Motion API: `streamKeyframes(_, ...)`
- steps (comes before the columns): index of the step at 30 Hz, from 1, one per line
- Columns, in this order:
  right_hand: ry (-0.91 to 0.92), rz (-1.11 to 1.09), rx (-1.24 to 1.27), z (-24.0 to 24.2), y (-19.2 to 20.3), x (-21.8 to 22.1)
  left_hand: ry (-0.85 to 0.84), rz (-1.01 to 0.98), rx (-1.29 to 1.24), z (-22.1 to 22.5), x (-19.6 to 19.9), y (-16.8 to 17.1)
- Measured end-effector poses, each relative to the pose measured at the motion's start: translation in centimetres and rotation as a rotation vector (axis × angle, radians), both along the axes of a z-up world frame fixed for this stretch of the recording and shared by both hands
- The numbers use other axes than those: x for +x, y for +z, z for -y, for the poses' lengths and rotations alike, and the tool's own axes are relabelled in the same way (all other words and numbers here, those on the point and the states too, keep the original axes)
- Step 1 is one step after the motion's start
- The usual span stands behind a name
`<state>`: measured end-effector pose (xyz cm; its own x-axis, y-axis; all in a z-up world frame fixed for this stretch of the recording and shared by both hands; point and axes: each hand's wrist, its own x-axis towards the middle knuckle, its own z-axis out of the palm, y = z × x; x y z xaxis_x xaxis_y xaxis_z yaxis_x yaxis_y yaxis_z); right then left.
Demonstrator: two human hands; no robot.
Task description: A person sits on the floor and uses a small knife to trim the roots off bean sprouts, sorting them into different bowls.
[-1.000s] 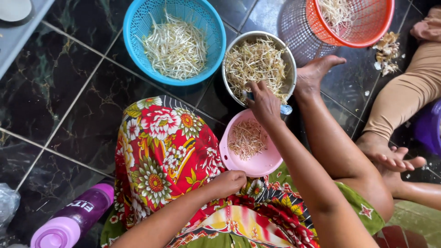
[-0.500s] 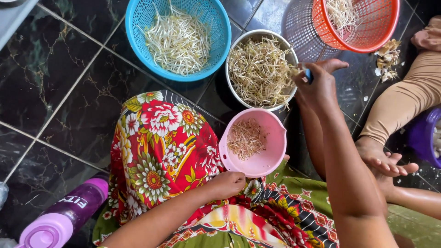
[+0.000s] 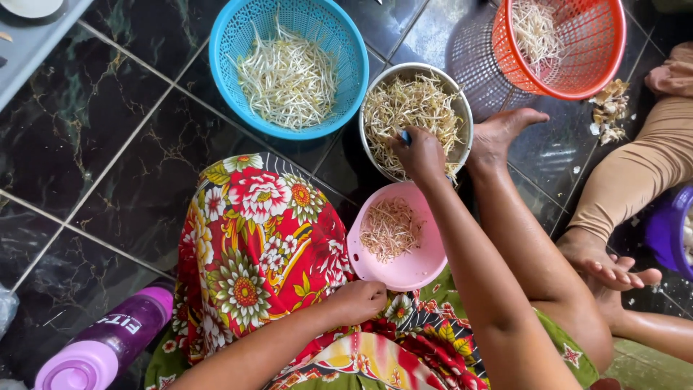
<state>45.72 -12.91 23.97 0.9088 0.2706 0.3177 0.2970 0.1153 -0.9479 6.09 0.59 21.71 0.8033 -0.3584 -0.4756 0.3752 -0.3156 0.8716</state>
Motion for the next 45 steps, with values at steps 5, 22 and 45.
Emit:
streamKeyframes(5,-0.128,0.180,-1.064,0.3,-2.8,-1.2,-0.022,-0.016,-0.001,-0.3,0.0,0.6)
streamKeyframes(22,0.148,0.376,-1.547,-14.3,0.4,-7.9,-0.069,0.032,0.034,-0.6,0.2,1.5)
streamKeyframes(45,-0.059,-0.086,-1.332,1.9,6.6,-2.9,-0.227,0.188,0.123,0.5,-0.3,-0.1)
